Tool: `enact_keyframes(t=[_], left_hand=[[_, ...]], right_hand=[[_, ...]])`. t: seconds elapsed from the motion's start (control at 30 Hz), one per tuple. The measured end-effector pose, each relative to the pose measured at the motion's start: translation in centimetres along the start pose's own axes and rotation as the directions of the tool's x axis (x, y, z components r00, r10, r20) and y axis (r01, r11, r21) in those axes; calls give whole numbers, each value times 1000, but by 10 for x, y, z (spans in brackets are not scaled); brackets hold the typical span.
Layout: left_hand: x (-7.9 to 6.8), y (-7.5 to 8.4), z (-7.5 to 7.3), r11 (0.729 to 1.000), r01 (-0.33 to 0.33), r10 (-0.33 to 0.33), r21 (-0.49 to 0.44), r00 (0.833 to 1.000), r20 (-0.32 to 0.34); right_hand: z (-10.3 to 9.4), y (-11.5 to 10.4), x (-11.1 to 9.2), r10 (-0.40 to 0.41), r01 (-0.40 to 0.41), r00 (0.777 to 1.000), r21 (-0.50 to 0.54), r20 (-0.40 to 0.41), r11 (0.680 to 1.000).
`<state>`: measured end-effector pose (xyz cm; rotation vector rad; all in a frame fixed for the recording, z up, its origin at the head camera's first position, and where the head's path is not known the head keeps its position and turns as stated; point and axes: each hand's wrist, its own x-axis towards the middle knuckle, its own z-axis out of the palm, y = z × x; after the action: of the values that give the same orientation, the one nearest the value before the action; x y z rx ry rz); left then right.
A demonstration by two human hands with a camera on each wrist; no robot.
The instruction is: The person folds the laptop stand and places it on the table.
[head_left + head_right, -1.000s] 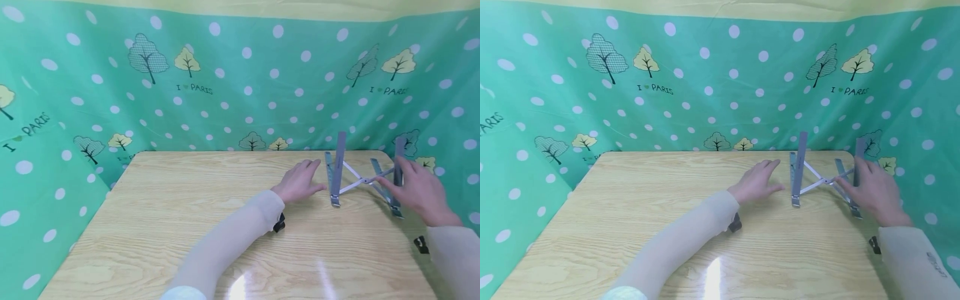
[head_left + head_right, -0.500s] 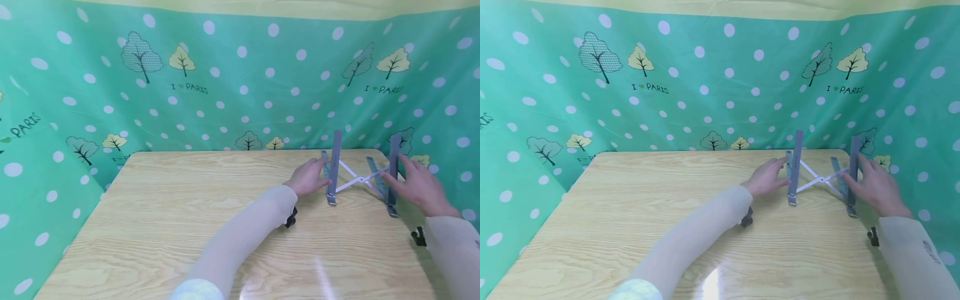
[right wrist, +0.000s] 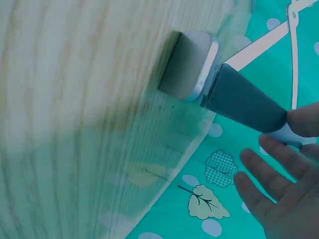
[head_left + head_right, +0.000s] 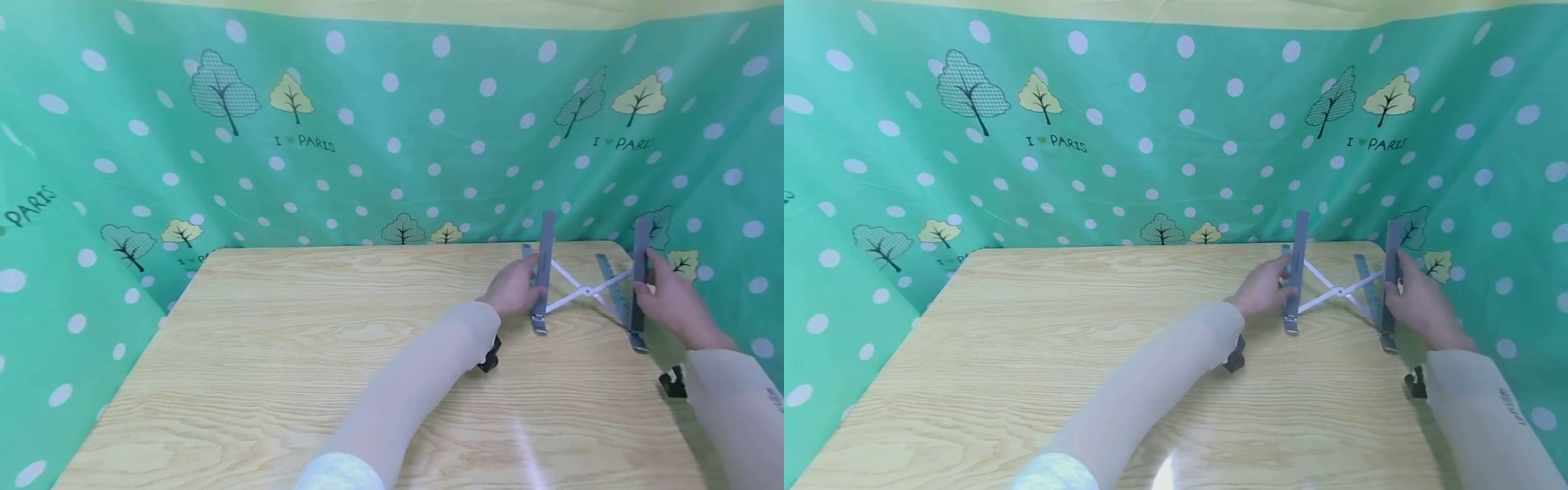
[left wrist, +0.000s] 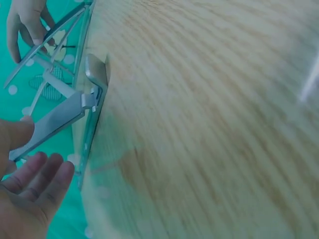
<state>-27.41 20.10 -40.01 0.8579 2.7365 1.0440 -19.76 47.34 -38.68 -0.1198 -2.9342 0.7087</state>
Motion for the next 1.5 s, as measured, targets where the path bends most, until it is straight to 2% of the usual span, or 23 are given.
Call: enact_keyframes(t=[0.13,0.27,0.43,0.67,0.9,1.13,1.5], left_hand=[[2,1,4,998,36,-37,-55,999,-13],[5,1,8,993,39,-45,-110,998,-44],[7,5,11,989,52,-65,-137,993,-93],[9,5,13,987,47,-67,-157,990,-126],[8,5,13,980,54,-73,-191,993,-96],[7,2,11,985,48,-64,-168,993,-95],[3,-5,8,981,31,-48,-193,995,-86]], right_hand=[[-1,0,0,0,0,1000,17,-3,1000],[-3,-1,0,15,-14,1000,20,-11,1000],[-6,-2,-2,36,-36,999,11,-12,999],[-5,0,-5,56,-57,998,89,12,994],[-5,3,-7,62,-62,998,81,5,995],[-3,0,-6,54,-53,999,73,-7,996],[2,-6,-7,47,-46,999,89,-15,995]])
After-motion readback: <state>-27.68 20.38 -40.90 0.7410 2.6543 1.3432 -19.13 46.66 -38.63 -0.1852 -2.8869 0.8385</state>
